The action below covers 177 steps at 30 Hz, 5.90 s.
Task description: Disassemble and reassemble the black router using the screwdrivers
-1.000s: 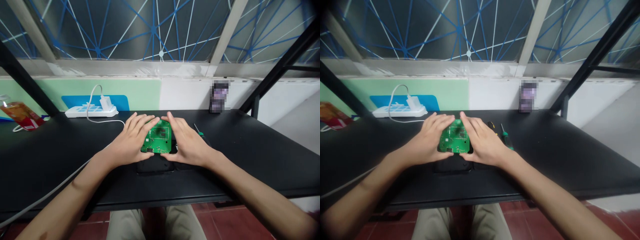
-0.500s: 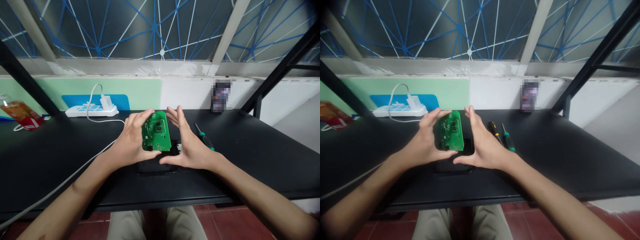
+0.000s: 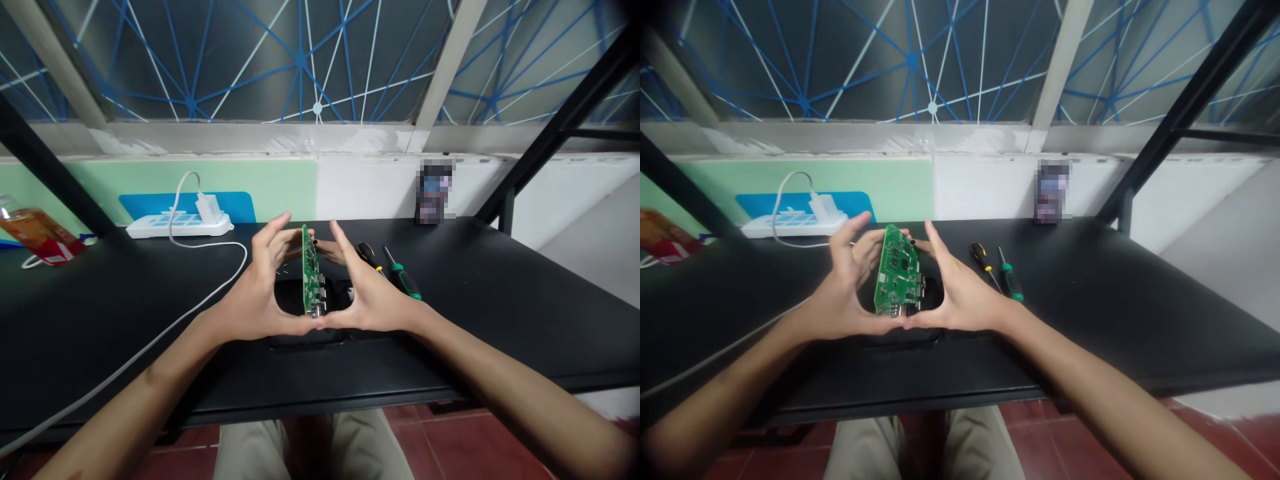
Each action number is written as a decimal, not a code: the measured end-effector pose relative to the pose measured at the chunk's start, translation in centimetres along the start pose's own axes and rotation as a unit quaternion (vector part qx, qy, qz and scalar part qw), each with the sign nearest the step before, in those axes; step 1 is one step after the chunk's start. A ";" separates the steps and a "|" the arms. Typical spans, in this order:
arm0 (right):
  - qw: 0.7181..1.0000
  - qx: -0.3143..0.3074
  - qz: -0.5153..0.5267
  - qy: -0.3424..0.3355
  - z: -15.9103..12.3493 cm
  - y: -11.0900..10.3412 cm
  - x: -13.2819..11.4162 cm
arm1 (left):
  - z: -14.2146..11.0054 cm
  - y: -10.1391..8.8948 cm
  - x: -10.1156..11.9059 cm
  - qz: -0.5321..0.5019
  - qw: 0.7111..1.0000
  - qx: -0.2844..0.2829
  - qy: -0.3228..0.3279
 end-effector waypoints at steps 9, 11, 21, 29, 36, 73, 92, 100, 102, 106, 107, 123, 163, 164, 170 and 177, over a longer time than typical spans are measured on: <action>0.990 0.054 -0.130 0.018 -0.4 -1.6 0.7 | 0.1 -1.0 -0.4 0.072 0.997 -0.023 -0.019; 0.984 0.051 -0.170 0.018 -0.4 -1.9 0.5 | 0.2 -1.2 -0.7 0.096 0.995 -0.021 -0.015; 0.973 0.033 -0.227 -0.003 -0.4 -2.1 -0.1 | 0.0 -1.4 -1.3 0.265 0.960 -0.085 -0.024; 0.970 0.024 -0.242 -0.010 -0.3 -1.6 -0.8 | 0.0 -1.0 -1.0 0.355 0.930 -0.091 -0.008; 0.953 0.020 -0.297 -0.049 -0.2 -0.4 -1.2 | 0.1 0.6 -0.1 0.425 0.901 -0.072 0.052; 0.999 0.013 -0.034 -0.024 -0.2 -0.2 -0.3 | 0.3 -0.5 0.1 0.014 0.995 0.000 -0.096; 0.988 0.143 -0.041 -0.050 -0.4 -2.2 -1.0 | 0.3 -0.2 0.0 0.351 0.934 -0.039 -0.054; 0.982 -0.002 -0.182 -0.051 -0.4 -2.2 -1.1 | 0.1 -0.4 0.0 0.383 0.920 -0.077 -0.011; 0.979 -0.018 -0.196 -0.052 -0.5 -2.4 -1.1 | -0.1 -0.5 -0.2 0.380 0.921 -0.086 0.001; 0.971 -0.040 -0.230 -0.049 -0.5 -2.5 -1.3 | -0.2 -0.5 -0.2 0.380 0.918 -0.108 0.018; 0.969 -0.048 -0.239 -0.046 -0.5 -2.4 -1.4 | -0.3 -0.5 -0.2 0.380 0.918 -0.113 0.019; 0.981 0.001 -0.196 0.014 -1.0 -4.1 0.1 | -2.4 -2.5 -0.5 0.258 0.960 -0.063 -0.093; 0.982 -0.078 -0.160 0.058 -1.1 -2.5 -1.1 | -4.3 -0.8 -1.6 0.252 0.913 -0.218 -0.237; 0.983 -0.078 -0.158 0.059 -1.1 -2.6 -1.1 | -4.3 -0.8 -1.6 0.251 0.913 -0.218 -0.237; 0.986 -0.079 -0.129 0.076 -1.2 -2.6 -0.9 | -4.2 -0.9 -1.5 0.252 0.916 -0.208 -0.232; 0.987 -0.090 -0.107 0.084 -1.1 -2.4 -0.5 | -4.1 -1.0 -1.5 0.261 0.916 -0.208 -0.225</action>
Point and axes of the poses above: each hand's wrist, its own z-axis towards the middle knuckle, its own y-axis out of the palm, x = y × z, the point moved 4 cm from there along z, towards the middle knuckle, and after that the axes turned 4 degrees about z, right-handed, at the moved point
